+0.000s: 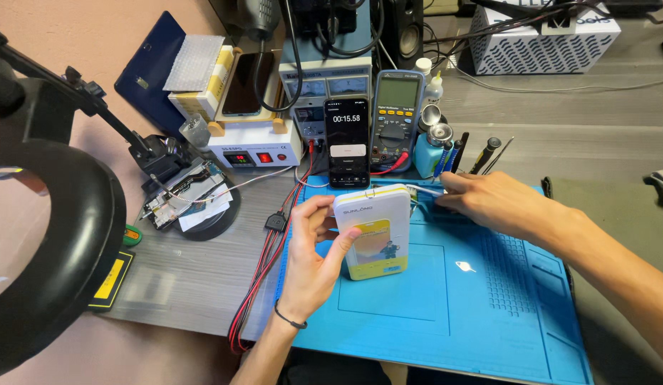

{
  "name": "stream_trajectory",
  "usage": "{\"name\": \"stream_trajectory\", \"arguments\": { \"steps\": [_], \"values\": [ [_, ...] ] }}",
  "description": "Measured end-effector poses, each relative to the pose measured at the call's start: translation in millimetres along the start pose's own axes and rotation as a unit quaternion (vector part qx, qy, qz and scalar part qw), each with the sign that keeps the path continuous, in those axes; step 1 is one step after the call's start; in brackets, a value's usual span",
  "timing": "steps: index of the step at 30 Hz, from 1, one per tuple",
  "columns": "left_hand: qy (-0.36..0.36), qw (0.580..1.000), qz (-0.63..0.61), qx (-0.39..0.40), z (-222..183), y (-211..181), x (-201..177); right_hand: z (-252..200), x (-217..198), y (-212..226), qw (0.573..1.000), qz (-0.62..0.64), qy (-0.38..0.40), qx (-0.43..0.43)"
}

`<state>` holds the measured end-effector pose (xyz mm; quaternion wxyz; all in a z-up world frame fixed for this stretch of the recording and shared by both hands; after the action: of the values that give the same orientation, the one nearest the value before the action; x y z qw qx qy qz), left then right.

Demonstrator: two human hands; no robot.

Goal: The person removes plastic wrapping from a mobile repair kit box, opens it by hand, and takes out a mobile phone battery, a repair manual, and a replacement screen assembly.

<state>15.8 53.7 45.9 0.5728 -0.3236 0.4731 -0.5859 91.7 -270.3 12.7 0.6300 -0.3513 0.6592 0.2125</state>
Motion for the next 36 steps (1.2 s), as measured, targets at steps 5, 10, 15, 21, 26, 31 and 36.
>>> {"name": "stream_trajectory", "arguments": {
  "steps": [5, 10, 15, 21, 26, 31, 36],
  "values": [
    [-0.004, 1.000, 0.001, -0.003, -0.3, 0.9, 0.7, 4.2, 1.5, 1.3, 0.997, -0.049, 0.010, -0.053],
    [0.000, 1.000, 0.000, 0.002, -0.6, -1.0, 0.4, -0.3, 4.6, 6.1, 0.986, -0.102, -0.035, -0.128],
    [0.002, 1.000, -0.002, 0.009, -0.6, 0.3, 0.7, -2.3, 2.8, 8.5, 0.975, -0.142, -0.068, -0.159],
    [-0.001, 1.000, 0.000, 0.006, -0.7, 1.2, 0.7, -2.2, -6.9, 8.2, 0.991, 0.000, -0.126, -0.051],
    [0.002, 1.000, -0.002, 0.007, 0.9, -0.1, 0.3, -11.4, -23.5, 23.8, 0.914, 0.343, -0.189, 0.111],
    [0.005, 1.000, -0.005, 0.008, 1.9, -1.2, 0.5, -15.4, -21.4, 49.0, 0.614, 0.725, -0.290, 0.115],
    [0.005, 1.000, -0.010, 0.019, 2.2, -3.7, 0.6, -15.9, -39.0, 69.8, 0.521, 0.779, -0.327, 0.121]
  ]
}}
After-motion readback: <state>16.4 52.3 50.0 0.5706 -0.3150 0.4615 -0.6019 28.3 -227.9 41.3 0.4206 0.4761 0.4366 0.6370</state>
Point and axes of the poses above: each hand's wrist, its own z-axis towards the middle knuckle, its own x-axis out of the palm, y = z × x, the point moved 5 cm from there along z, towards the middle knuckle, and after that the axes turned 4 degrees about y, right-handed, at the moved point
